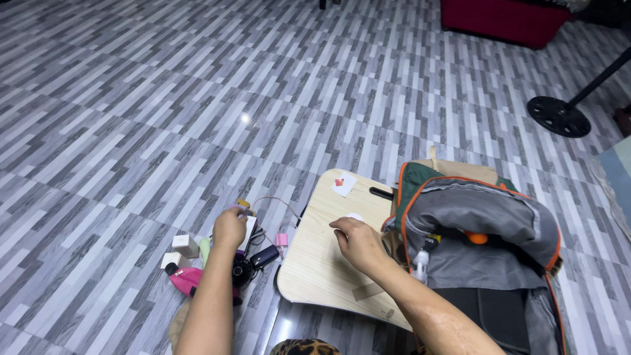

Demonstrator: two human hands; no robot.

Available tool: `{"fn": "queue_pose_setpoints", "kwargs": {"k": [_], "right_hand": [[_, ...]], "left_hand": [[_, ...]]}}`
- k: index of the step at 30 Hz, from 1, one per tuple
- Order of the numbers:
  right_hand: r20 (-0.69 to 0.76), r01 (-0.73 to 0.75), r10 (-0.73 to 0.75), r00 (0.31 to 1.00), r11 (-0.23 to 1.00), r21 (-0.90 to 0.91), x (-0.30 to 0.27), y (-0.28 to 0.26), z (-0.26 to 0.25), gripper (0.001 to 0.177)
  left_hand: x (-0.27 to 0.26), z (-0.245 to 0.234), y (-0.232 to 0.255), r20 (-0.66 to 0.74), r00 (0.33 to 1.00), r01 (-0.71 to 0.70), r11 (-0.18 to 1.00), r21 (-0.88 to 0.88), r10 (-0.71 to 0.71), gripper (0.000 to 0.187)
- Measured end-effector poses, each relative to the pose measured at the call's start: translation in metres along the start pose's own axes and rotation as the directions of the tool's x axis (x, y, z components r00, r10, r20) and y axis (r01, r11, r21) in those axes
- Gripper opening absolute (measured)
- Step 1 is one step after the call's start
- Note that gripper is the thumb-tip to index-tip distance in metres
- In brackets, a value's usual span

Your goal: The person packs a small zippered pouch with assorted toiletry items, then places the pouch, a folded towel, bottles, a small handheld fan, a box, and a pair of glasses into an open backpack on the floor, and zips the backpack compartments closed.

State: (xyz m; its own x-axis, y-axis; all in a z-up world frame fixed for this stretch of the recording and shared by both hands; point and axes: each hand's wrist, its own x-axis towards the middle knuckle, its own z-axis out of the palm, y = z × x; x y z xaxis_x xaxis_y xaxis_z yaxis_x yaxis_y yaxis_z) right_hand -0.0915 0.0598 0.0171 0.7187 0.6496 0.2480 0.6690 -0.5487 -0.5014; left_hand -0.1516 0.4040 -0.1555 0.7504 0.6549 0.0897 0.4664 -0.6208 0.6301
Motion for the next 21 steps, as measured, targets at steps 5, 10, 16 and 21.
{"fn": "queue_pose_setpoints", "kwargs": {"k": [5,10,16,21], "right_hand": [[0.136,-0.005,0.002,0.991,1.000,0.018,0.012,-0.010,0.023,0.021],[0.163,0.024,-0.027,0.986,0.999,0.024,0.021,-0.002,0.040,0.020],[0.207,0.028,-0.029,0.978,1.000,0.010,0.030,0.013,0.046,0.021],[0.267,0.037,-0.042,0.963,0.999,0.022,0.039,0.018,0.045,0.021]], "left_hand": [[-0.018,0.051,-0.077,0.125,0.980,0.149,0.986,0.071,-0.157,0.032],[-0.045,0.111,-0.079,0.298,0.954,-0.114,0.960,0.257,0.034,0.031],[-0.055,0.153,-0.068,0.450,0.893,-0.180,0.906,0.383,-0.013,0.032],[-0.050,0.167,-0.071,0.366,0.931,-0.170,0.886,0.432,0.000,0.047]]}}
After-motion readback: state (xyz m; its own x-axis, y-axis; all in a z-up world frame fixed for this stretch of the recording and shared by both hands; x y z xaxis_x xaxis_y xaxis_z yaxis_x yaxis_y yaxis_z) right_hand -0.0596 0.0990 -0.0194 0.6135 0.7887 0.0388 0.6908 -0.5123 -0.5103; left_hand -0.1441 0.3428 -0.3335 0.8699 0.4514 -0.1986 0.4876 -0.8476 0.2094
